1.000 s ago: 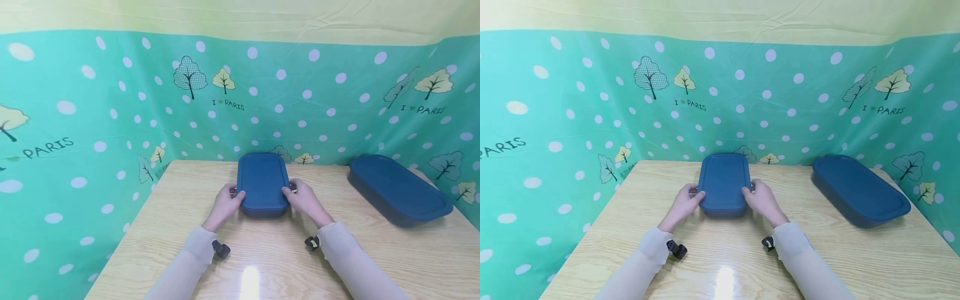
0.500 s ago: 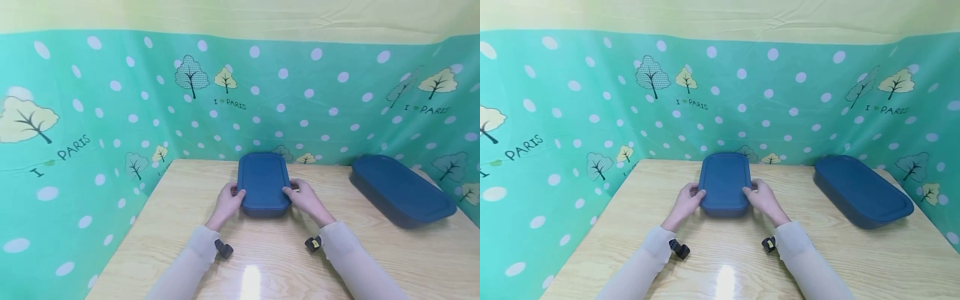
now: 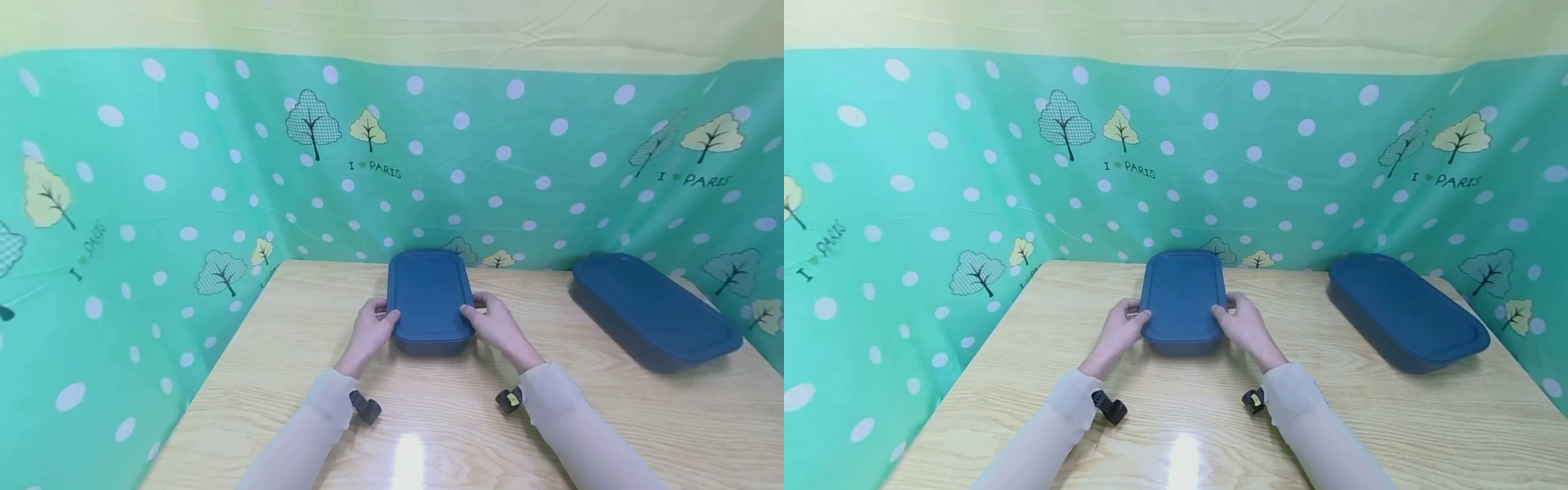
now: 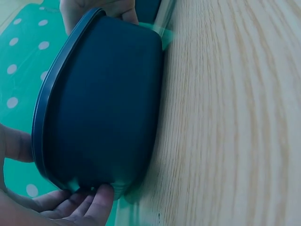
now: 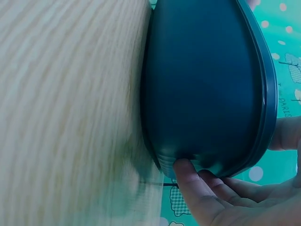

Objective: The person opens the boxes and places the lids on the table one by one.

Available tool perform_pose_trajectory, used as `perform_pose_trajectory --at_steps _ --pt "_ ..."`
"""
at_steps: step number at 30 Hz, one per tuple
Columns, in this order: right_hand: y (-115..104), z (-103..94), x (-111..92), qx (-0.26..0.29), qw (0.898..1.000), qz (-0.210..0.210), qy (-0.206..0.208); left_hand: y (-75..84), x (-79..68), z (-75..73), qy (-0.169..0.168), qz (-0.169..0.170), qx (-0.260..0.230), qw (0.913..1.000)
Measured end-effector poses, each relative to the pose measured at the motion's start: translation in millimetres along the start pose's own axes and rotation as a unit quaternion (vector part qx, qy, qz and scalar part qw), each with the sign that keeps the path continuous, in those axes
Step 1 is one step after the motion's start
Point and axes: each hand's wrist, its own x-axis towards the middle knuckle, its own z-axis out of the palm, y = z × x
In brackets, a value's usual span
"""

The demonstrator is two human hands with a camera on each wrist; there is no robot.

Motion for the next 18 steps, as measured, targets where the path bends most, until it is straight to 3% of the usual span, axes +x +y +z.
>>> perform_pose_trajectory --at_steps 18 --pt "-2.6 0.8 -1.5 -0.003 1.000 -0.001 0.007 -0.1 -0.8 2.1 0.002 -0.011 0.003 0.9999"
